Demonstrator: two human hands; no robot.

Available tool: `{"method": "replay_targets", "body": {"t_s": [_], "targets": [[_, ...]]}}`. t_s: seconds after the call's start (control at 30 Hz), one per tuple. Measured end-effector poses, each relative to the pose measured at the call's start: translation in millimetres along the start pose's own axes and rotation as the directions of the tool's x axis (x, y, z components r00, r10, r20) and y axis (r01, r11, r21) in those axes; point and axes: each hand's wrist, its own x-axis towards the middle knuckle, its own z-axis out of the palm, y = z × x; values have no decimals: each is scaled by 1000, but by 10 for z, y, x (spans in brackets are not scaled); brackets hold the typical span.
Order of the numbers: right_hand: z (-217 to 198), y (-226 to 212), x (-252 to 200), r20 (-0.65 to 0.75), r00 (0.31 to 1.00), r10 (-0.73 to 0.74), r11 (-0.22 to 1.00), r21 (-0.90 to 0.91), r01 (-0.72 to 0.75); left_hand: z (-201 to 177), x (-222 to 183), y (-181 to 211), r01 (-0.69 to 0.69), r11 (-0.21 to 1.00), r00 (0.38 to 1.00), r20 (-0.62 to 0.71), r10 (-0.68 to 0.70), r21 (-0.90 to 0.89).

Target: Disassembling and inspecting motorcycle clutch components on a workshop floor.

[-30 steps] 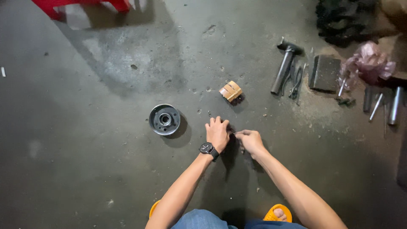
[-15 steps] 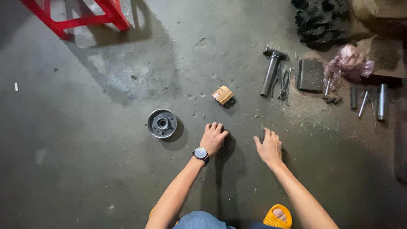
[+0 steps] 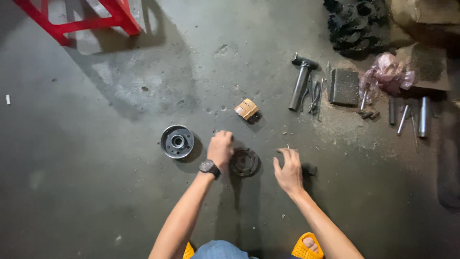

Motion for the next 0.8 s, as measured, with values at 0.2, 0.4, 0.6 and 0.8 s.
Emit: {"method": "replay_targets", "body": {"t_s": [0.2, 0.4, 0.6, 0.8], "targets": [[14, 174, 306, 5, 976, 218, 963, 158, -216, 76, 74, -420, 75, 994, 997, 24, -77, 81], [240, 868, 1252, -115, 930, 350, 931, 149, -332, -470, -91, 210, 55, 990, 998, -18, -58, -129], [297, 799, 2085, -97, 925, 367, 920, -110, -377, -416, -404, 436, 193, 962, 981, 49, -187, -192], [429, 1459, 2735, 378, 706, 599, 520, 486, -702, -422, -666, 519, 251, 940, 965, -17, -262, -230]]}}
